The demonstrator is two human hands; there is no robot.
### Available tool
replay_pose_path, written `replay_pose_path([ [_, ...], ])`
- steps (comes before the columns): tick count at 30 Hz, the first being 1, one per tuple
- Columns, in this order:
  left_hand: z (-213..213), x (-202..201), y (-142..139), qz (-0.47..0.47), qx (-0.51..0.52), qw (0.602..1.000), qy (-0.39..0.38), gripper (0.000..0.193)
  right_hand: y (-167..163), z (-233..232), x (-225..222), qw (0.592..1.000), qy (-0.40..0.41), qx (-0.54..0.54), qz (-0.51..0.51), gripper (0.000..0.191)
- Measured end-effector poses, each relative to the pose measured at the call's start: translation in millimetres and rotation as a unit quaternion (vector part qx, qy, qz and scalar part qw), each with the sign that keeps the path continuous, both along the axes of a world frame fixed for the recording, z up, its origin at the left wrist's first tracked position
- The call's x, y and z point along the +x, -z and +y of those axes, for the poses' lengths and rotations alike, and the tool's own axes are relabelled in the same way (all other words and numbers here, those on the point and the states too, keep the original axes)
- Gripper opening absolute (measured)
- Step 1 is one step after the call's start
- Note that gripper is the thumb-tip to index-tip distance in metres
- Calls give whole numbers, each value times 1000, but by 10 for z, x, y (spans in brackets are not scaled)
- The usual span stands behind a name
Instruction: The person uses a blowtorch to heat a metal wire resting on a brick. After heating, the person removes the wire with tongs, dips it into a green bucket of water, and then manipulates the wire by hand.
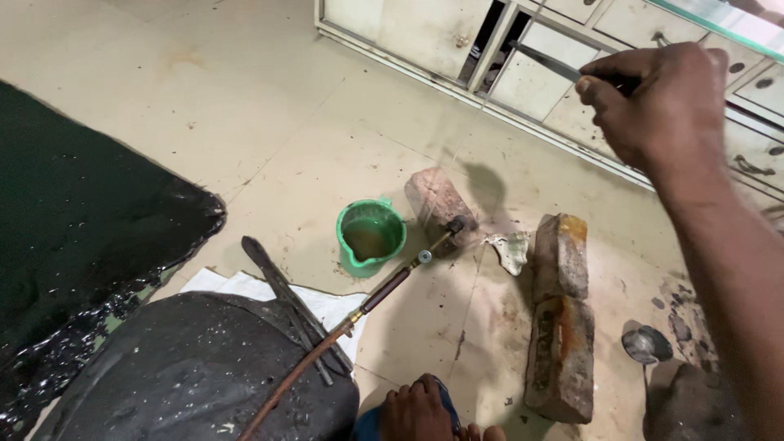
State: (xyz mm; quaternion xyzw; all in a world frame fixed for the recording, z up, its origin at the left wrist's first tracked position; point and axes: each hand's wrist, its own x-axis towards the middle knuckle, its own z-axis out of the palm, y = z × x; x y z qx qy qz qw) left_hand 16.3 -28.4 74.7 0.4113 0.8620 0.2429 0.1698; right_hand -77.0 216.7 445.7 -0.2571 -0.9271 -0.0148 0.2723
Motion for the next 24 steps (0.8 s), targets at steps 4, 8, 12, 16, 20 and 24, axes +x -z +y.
replay_pose_path([
  [4,4,-33,-62,-54,-33,998,27,94,7,-117,-101,999,-38,26,10,16],
  [8,-26,-97,-156,-80,-46,994,50,100,-96,-130,-172,998,-53,18,24,14],
  [12,-24,-98,-172,-88,-39,995,37,90,-75,-97,-250,999,-36,-8,15,15],
  [16,-8,-80,-94,-110,-35,993,38,83,360,-148,-360,991,-88,94,-26,13],
  [20,-11,-91,1,-63,-3,997,42,95,981,-183,-521,997,-27,-73,-9,13],
  [24,19,-84,4,-43,20,999,8,91,1372,-51,-519,997,25,-64,19,13],
])
